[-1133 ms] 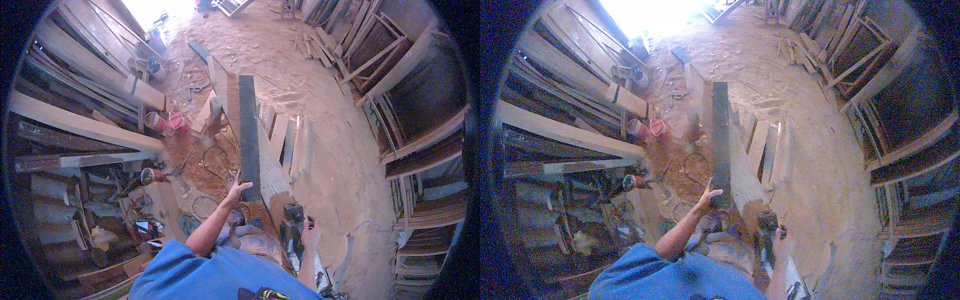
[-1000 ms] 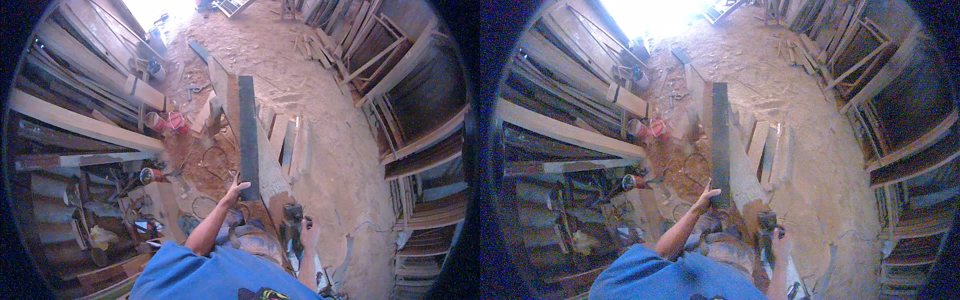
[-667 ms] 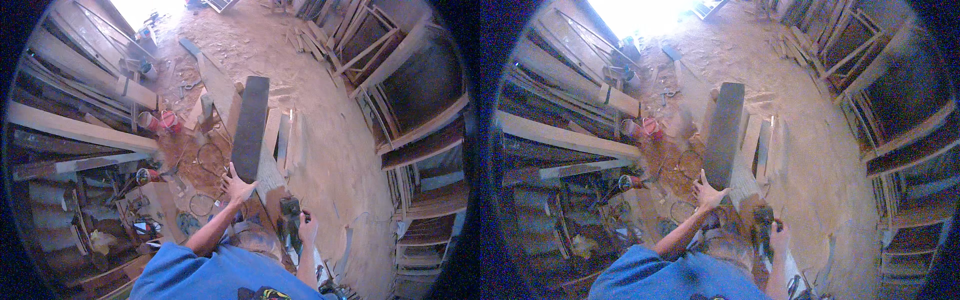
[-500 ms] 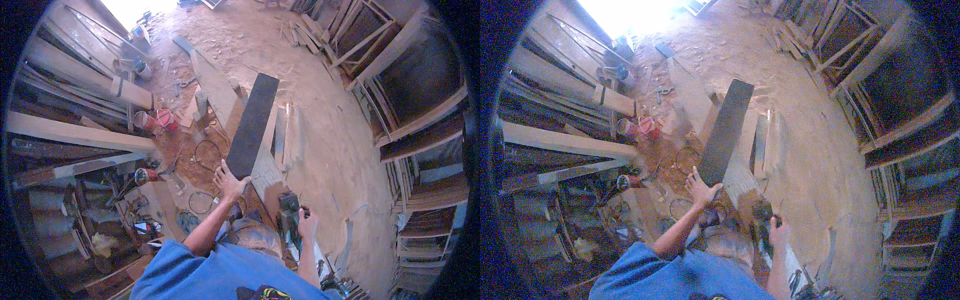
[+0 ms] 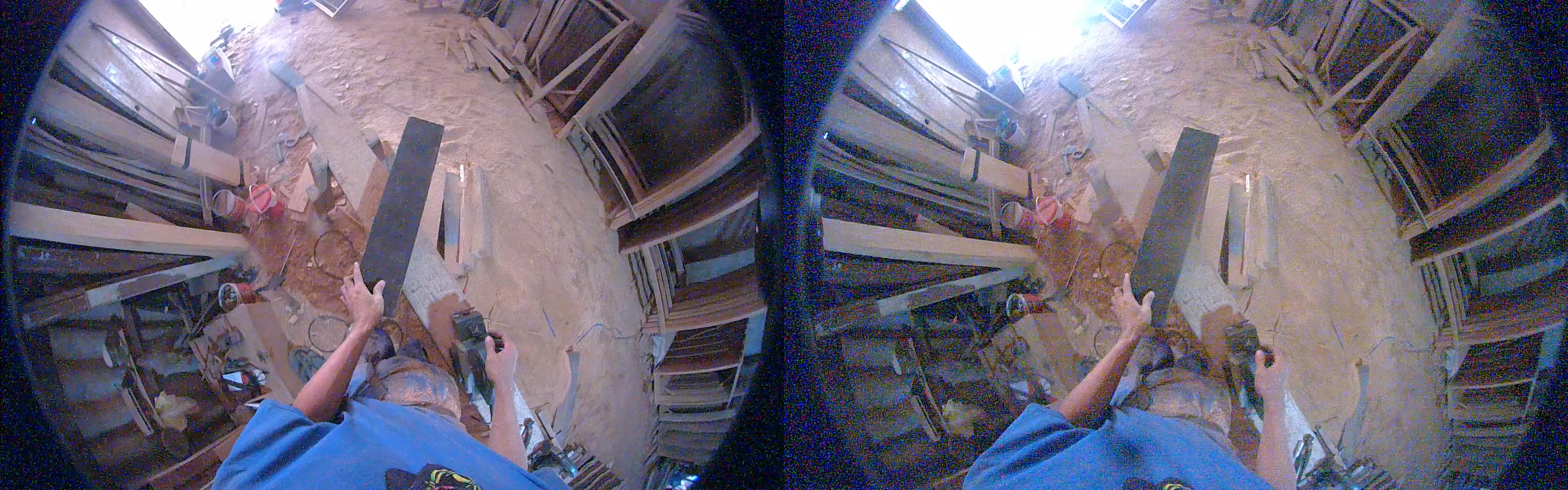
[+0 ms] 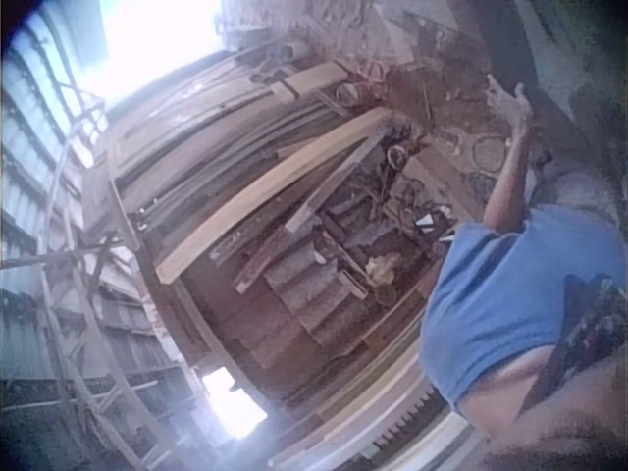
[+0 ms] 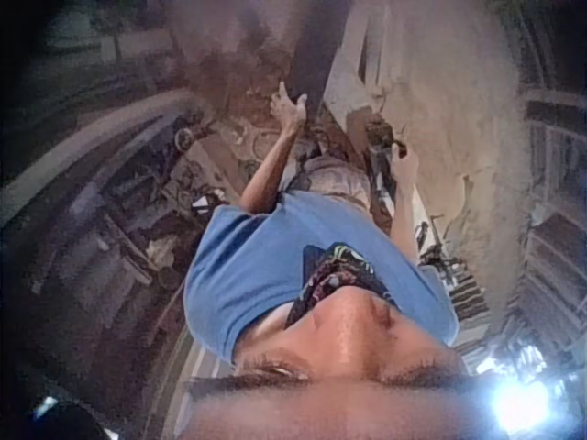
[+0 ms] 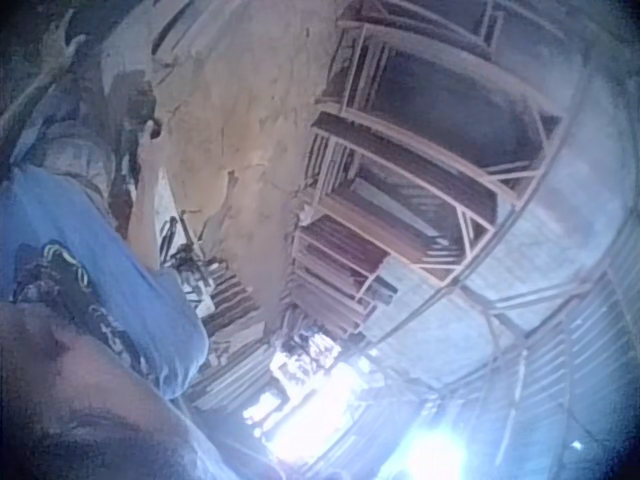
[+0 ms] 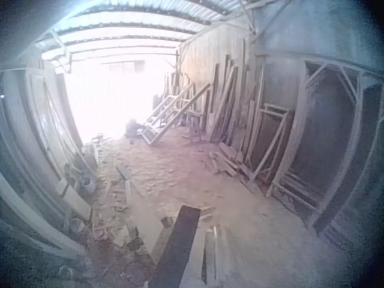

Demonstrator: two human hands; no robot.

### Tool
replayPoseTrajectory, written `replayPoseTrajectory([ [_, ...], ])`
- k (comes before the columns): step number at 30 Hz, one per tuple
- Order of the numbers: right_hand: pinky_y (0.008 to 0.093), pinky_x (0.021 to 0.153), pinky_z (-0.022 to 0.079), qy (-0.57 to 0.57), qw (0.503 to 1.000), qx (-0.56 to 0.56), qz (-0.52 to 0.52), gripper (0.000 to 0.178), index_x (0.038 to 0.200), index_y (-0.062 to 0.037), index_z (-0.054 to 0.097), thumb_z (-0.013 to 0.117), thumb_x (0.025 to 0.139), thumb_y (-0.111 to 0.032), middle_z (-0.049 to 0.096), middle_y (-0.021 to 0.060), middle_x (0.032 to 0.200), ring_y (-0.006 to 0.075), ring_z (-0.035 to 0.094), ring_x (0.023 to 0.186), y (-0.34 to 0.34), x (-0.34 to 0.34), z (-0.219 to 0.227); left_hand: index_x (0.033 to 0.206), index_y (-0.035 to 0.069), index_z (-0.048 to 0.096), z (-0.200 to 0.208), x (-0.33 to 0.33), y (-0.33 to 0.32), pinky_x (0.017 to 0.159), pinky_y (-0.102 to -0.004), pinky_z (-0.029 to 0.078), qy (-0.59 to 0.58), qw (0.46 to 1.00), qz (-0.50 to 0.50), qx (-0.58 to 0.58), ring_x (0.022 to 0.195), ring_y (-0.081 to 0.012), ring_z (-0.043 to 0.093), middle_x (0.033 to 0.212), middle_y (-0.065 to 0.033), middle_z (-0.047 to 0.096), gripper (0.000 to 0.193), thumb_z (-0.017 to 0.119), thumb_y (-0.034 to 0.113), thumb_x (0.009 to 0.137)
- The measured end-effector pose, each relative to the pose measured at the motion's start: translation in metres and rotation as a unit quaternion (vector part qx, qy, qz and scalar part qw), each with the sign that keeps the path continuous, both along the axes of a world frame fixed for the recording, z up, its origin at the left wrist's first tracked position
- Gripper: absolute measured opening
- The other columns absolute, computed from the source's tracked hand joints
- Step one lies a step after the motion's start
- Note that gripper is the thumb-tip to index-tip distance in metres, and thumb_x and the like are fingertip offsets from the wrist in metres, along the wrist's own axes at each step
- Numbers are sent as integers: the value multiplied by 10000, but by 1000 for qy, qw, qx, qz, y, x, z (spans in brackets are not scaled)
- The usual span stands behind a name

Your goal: The person uses a handheld electric sander to smooth the surface of a long wooden plank. They repeatedly flip the plank to sand both sides and move the sander along the length of the wood.

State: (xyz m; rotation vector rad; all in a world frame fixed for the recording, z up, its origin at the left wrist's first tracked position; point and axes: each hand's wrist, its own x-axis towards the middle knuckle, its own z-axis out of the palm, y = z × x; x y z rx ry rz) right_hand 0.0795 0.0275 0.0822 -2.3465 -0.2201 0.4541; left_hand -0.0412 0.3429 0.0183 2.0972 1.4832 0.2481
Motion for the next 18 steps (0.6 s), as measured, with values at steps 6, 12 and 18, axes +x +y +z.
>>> replayPoseTrajectory([
  [6,390,821,533,1,1000,14,4,226,1061,-4,706,674,903,-163,721,171,940,297,693,888,-4,0,-3,1593,119,90,32,16,-21,1080,-605,316,100,993,-43,50,1254,-453,457,1391,-278,455,1410,841,688,544],
  [12,391,832,532,-21,1000,11,8,221,1062,-6,707,674,900,-153,721,167,981,284,687,919,-4,0,-1,1578,104,118,32,18,-13,1086,-612,297,92,996,-23,-4,1307,-463,413,1418,-304,402,1358,854,616,559],
  [18,401,858,519,50,997,62,-19,226,1083,-30,709,677,898,-156,720,156,1013,275,679,934,2,-3,-3,1507,77,338,-59,-50,30,1070,-490,386,-429,782,20,-451,1274,-372,478,1411,-218,480,992,702,611,755],
])
